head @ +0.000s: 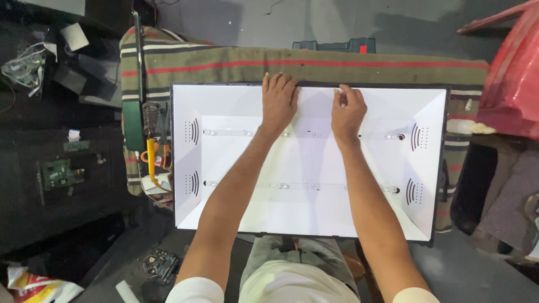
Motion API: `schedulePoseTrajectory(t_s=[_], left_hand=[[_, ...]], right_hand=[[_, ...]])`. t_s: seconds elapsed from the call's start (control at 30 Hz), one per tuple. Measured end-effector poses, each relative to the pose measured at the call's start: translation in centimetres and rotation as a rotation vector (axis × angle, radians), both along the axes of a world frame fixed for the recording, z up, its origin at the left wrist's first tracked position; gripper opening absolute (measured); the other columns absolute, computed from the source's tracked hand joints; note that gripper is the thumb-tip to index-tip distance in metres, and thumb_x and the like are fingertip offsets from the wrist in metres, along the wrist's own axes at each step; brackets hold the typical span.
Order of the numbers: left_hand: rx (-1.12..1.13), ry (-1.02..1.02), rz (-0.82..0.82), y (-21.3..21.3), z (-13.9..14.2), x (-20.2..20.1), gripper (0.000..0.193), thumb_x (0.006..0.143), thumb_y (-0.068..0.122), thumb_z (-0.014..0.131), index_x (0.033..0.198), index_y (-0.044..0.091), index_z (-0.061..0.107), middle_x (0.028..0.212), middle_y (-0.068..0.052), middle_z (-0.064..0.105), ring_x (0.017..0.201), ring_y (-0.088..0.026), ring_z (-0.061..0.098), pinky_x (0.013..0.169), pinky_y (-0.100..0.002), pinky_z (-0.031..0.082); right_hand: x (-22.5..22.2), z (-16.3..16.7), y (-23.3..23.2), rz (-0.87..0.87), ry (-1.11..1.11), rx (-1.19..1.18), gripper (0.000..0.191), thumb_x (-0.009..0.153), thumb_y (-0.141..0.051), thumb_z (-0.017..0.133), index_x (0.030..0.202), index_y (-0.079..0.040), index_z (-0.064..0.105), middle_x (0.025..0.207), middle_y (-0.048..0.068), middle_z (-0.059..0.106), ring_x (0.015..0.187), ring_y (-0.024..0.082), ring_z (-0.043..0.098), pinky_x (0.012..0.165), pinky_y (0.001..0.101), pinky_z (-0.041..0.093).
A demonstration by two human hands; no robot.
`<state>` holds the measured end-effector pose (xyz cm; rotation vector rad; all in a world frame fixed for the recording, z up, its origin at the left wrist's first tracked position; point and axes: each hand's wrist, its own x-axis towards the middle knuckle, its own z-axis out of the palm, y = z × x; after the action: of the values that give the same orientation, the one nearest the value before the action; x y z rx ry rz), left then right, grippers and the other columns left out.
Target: The person works on a disassembled LED light panel lying on a padded workbench. They apply liquid adhesive from a squeeze bottle along the panel edges, press and align the LED light strips inside the panel housing, and press the frame edges to secure the assembly.
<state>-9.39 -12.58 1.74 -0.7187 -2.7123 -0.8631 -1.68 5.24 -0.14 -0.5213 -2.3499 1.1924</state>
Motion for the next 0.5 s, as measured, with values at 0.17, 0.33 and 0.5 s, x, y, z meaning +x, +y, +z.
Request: schedulePoseTrajectory(t_s=[0.17,0.33,0.5], left_hand=[[0.017,-0.133,0.011,0.0,-0.8,-0.6,0.014,0.095,0.011,0.065,0.106,0.011,0.074,0.095,-0.006,0.067,0.098,-0.029,0.06,0.115,-0.055,0.032],[0.062,-0.143,0.037,0.2,-1.5,-1.1,0.011,0.092,0.009,0.065,0.097,0.011,0.074,0.091,-0.006,0.068,0.095,-0.03,0.061,0.113,-0.052,0.034],[0.099,-0.175,0.05,0.4,-2.1,-1.2,0.008,0.09,0.008,0.066,0.091,0.01,0.074,0.088,-0.007,0.067,0.093,-0.03,0.061,0.113,-0.052,0.034]], right_hand=[[-0.1,0.0,-0.7,-0.046,0.007,0.101,0.011,0.097,-0.001,0.075,0.108,0.001,0.073,0.087,0.01,0.065,0.074,0.02,0.063,0.065,0.0351,0.051],[-0.1,-0.1,-1.3,-0.089,-0.003,0.058,0.011,0.098,0.0,0.072,0.109,0.001,0.073,0.093,0.01,0.067,0.074,0.019,0.065,0.064,0.0328,0.053],[-0.5,-0.4,-1.6,-0.085,0.021,0.062,0.007,0.098,0.0,0.073,0.105,0.0,0.073,0.092,0.011,0.066,0.074,0.022,0.064,0.064,0.0344,0.052]])
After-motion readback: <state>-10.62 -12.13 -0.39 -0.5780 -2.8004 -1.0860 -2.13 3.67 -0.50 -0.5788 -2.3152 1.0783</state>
